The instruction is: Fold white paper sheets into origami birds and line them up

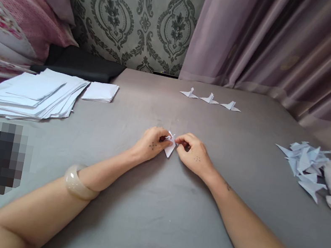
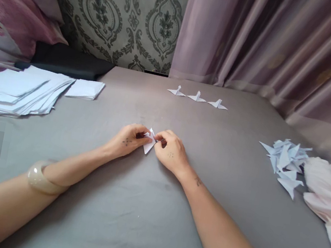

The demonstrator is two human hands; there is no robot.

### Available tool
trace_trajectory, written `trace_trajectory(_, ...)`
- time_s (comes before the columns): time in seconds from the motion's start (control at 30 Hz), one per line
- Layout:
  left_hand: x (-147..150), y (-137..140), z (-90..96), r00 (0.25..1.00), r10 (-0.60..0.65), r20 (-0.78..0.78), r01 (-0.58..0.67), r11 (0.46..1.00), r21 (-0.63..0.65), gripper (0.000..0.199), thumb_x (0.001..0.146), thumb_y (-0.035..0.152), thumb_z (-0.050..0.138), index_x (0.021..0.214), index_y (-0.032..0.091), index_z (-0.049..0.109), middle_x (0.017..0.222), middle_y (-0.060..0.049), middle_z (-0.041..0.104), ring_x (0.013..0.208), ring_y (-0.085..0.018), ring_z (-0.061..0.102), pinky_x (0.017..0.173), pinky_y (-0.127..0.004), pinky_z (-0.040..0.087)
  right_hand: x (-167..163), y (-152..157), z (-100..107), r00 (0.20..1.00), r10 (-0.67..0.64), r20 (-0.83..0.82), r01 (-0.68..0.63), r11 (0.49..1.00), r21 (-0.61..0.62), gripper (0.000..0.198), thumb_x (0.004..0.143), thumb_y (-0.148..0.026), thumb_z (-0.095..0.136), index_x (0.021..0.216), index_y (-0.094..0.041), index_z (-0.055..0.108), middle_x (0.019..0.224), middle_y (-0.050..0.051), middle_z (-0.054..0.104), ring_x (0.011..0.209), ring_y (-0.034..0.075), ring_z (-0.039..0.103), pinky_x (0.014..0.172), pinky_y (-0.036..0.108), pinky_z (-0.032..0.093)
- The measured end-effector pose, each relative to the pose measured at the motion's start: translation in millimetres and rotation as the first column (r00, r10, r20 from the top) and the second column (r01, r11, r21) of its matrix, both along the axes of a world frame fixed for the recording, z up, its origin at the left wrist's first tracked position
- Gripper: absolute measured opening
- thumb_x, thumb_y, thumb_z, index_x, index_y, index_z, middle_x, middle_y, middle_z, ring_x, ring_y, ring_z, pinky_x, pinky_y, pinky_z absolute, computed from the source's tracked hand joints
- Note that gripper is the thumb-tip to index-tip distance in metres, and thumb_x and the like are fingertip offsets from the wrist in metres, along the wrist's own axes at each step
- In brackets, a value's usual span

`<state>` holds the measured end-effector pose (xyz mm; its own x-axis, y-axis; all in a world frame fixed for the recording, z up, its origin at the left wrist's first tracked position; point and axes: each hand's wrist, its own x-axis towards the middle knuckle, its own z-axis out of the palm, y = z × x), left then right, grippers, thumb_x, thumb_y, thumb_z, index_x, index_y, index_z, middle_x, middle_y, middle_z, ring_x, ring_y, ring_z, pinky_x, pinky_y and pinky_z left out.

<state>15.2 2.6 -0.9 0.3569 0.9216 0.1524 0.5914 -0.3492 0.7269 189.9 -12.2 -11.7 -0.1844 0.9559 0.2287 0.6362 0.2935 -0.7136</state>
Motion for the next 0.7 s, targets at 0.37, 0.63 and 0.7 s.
trace_trajectory(0.37,0.4,1.3,-2.6,0.995,-0.039,-0.088,0.051,0.989,0.138,0.015,0.082,0.014,0.055,0.069,0.015,0.064,0.067,-0.001,0.06,0.064,-0.012,0.052,0.061,-0.023,0.038,-20.4,0.0,18.2,0.988,-0.153,-0.01,0.15,0.978,-0.144,0.029,0.081,-0.044,0.054,0.066,-0.02,0.064,0.068,0.002,0.066,0.066,0.015,0.058,0.065,0.029,0.041)
trace_trajectory(0.63,0.5,0.1,-3.2,1.0,-0.008,-0.017,0.009,0.998,0.062,0.013,0.08,0.016,0.06,0.088,0.016,0.07,0.077,-0.003,0.066,0.068,-0.013,0.057,0.064,-0.023,0.042,-13.2,4.9,25.5,0.979,-0.156,-0.131,0.1,0.928,-0.358,0.02,0.075,-0.035,0.058,0.071,-0.018,0.068,0.064,0.0,0.062,0.058,0.011,0.052,0.054,0.023,0.037)
trace_trajectory(0.7,0.7,0.1,-3.6,1.0,-0.005,0.0,0.005,0.999,0.053,0.013,0.081,0.018,0.06,0.088,0.016,0.071,0.078,-0.003,0.066,0.068,-0.013,0.057,0.064,-0.023,0.042,-10.6,5.9,27.9,0.973,-0.169,-0.161,0.08,0.89,-0.448,0.02,0.073,-0.036,0.059,0.071,-0.017,0.067,0.057,-0.002,0.054,0.05,0.008,0.043,0.046,0.021,0.03)
